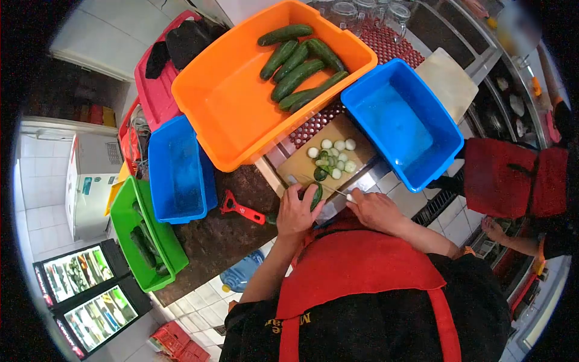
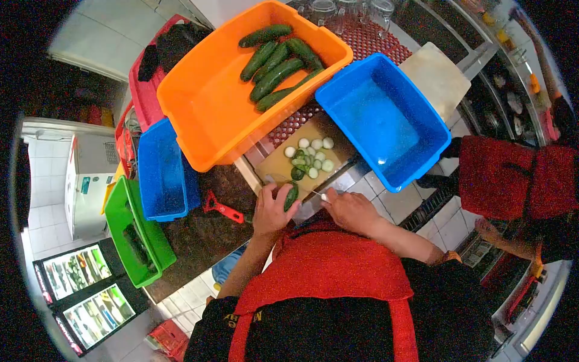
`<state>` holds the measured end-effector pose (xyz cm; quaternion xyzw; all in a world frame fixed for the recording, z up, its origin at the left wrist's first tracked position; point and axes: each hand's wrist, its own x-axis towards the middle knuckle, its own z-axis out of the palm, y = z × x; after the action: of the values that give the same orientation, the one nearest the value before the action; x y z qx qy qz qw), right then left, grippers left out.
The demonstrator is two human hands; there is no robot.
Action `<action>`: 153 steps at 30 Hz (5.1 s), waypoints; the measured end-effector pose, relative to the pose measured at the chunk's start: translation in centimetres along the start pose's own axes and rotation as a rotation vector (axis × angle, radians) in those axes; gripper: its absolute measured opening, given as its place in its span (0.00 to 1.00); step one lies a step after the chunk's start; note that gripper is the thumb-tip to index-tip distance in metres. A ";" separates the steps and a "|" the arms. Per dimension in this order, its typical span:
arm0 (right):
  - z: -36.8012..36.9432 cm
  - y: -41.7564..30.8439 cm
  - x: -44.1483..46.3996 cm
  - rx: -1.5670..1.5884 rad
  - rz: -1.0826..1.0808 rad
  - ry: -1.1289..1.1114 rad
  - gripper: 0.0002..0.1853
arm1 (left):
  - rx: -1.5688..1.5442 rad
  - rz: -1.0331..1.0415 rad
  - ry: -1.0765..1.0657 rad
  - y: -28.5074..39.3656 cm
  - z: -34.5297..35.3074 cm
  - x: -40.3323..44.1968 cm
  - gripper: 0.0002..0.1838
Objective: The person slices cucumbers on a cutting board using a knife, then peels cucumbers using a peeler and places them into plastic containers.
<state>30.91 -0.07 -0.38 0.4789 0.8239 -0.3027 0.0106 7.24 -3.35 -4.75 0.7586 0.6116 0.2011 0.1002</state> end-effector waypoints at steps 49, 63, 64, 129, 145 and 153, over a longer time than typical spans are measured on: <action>0.8 3.6 -0.3 -0.030 0.074 -0.308 0.23 | -0.436 -0.232 0.181 2.0 -5.4 0.8 0.31; 1.0 2.6 0.4 0.112 0.054 -0.156 0.23 | -0.091 -0.057 -0.058 -0.4 -5.5 -2.7 0.31; 1.3 2.7 0.6 0.122 0.040 -0.131 0.23 | -0.089 -0.068 -0.050 0.2 -4.8 -1.4 0.31; 3.2 2.9 1.2 0.111 0.042 -0.035 0.23 | 0.106 0.996 0.384 8.4 -30.3 25.7 0.30; 2.7 2.7 -1.2 0.210 0.046 -0.062 0.20 | 0.397 0.030 -0.169 -9.6 -2.5 42.6 0.31; 4.0 3.2 1.3 0.147 0.036 -0.007 0.20 | 0.133 0.139 0.091 -8.9 -7.8 40.5 0.33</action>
<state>31.66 0.06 -5.66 0.4923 0.7907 -0.3636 -0.0162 2.92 37.15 6.12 0.7942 0.5734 0.2010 0.0077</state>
